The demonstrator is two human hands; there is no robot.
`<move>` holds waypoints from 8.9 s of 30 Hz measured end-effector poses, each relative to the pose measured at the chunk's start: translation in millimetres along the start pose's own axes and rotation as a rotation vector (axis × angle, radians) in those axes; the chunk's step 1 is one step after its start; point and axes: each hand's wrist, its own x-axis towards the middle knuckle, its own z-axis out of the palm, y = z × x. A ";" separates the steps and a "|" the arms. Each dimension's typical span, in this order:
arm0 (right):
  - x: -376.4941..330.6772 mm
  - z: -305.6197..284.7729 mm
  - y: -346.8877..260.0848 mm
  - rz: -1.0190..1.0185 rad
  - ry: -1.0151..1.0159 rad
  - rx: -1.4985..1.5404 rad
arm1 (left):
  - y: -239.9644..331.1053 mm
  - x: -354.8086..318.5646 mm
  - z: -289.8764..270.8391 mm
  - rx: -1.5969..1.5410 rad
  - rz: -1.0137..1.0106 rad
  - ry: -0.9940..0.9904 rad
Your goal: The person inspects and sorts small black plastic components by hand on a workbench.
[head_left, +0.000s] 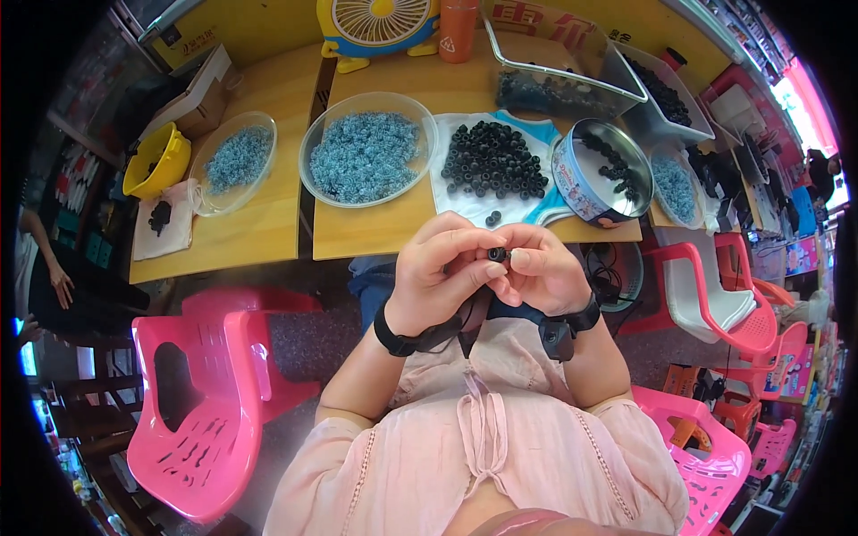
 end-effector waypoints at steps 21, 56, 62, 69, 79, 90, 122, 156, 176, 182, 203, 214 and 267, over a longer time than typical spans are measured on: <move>-27.6 -11.6 -64.2 -0.530 0.703 -0.795 | -63.1 -1.3 -0.8 -0.136 -0.426 0.020; 177.7 -102.1 -81.4 -0.156 0.336 -2.211 | -99.9 -7.6 -21.1 -0.392 -0.585 0.111; 126.2 -49.8 -58.5 -0.282 0.256 -1.692 | -100.5 -4.0 -22.6 -0.563 -0.592 0.288; 95.4 -37.2 -31.7 -0.484 0.001 -1.755 | -97.8 -2.3 -22.9 -0.547 -0.588 0.220; 120.3 -37.9 -44.5 -0.292 0.076 -1.646 | -103.3 -6.3 -30.0 -0.664 -0.613 0.226; 214.4 -50.6 -35.4 -0.089 0.134 -2.647 | -103.0 -7.7 -26.2 -0.591 -0.599 0.191; 75.7 -25.1 -20.6 -0.428 0.176 -1.421 | -102.5 -11.9 -30.7 -0.651 -0.548 0.142; 79.5 -35.2 -32.9 -0.020 0.370 -1.315 | -102.4 -10.2 -31.8 -0.628 -0.535 0.168; 51.9 -38.3 1.7 -0.141 0.455 -0.629 | -83.1 -6.1 -18.6 -0.308 -0.452 0.093; 48.0 -42.2 3.9 -0.131 0.407 -0.425 | -76.0 -3.6 -19.2 -0.208 -0.399 0.067; 40.7 -18.1 20.6 -0.347 0.491 -1.040 | -65.9 -2.6 -13.1 -0.095 -0.298 0.132; 38.7 -17.6 19.8 -0.255 0.478 -0.749 | -65.3 -1.5 -13.5 0.039 -0.242 0.116; 65.4 -109.5 -58.5 -0.199 0.672 -2.218 | -98.0 -6.9 -19.1 -0.169 -0.568 0.106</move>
